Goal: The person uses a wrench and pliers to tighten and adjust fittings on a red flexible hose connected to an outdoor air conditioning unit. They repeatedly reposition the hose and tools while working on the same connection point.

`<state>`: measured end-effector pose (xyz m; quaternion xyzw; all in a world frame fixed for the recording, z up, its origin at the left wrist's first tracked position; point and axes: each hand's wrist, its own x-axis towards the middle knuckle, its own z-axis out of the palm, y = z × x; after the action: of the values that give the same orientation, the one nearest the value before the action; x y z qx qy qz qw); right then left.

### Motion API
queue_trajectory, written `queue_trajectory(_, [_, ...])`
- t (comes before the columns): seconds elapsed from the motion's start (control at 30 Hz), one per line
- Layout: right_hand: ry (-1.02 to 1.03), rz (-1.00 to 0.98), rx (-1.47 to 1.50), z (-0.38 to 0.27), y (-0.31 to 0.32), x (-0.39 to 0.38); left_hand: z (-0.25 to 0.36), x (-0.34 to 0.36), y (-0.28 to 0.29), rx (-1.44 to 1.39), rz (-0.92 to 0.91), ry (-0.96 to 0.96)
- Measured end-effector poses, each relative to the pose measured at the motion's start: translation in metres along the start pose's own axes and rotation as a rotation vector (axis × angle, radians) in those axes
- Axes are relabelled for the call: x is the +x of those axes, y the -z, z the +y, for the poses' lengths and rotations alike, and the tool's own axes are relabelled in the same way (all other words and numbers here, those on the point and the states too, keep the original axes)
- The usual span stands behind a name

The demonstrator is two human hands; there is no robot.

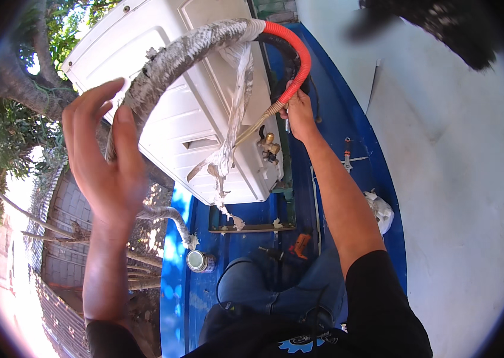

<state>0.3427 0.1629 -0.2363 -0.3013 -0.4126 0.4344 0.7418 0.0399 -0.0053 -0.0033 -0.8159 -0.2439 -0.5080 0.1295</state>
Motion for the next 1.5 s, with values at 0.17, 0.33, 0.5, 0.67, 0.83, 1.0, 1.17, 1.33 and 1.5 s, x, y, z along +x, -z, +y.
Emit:
queue_trajectory(0.17, [-0.07, 0.064, -0.068, 0.007, 0.001, 0.0, 0.052, 0.012, -0.109, -0.353, -0.36, 0.235])
queue_trajectory(0.33, [-0.002, 0.049, -0.062, 0.01, 0.0, -0.01, 0.026, 0.064, -0.211, -0.719, -0.584, 0.846])
queue_trajectory(0.5, [-0.019, 0.029, -0.024, 0.005, -0.006, -0.017, 0.007, 0.077, -0.282, -1.098, 0.091, 0.783])
queue_trajectory(0.67, [-0.039, 0.048, -0.061, 0.005, -0.014, -0.015, -0.018, 0.084, -0.32, -0.979, 0.249, 0.717])
queue_trajectory(0.83, [0.004, 0.127, -0.032, 0.008, -0.023, -0.015, -0.028, 0.082, -0.338, -0.99, 0.349, 0.641])
queue_trajectory(1.0, [0.013, 0.15, 0.012, 0.01, -0.028, -0.023, -0.031, 0.076, -0.344, -0.915, 0.369, 0.642])
queue_trajectory(1.17, [-0.049, 0.182, 0.074, 0.005, -0.034, -0.031, -0.03, 0.075, -0.344, -0.969, 0.396, 0.59])
queue_trajectory(1.33, [-0.047, 0.192, 0.052, 0.005, -0.038, -0.033, -0.025, 0.074, -0.34, -0.995, 0.385, 0.604])
queue_trajectory(1.5, [-0.064, 0.188, -0.06, 0.005, -0.029, -0.03, -0.023, 0.074, -0.339, -1.019, 0.34, 0.617])
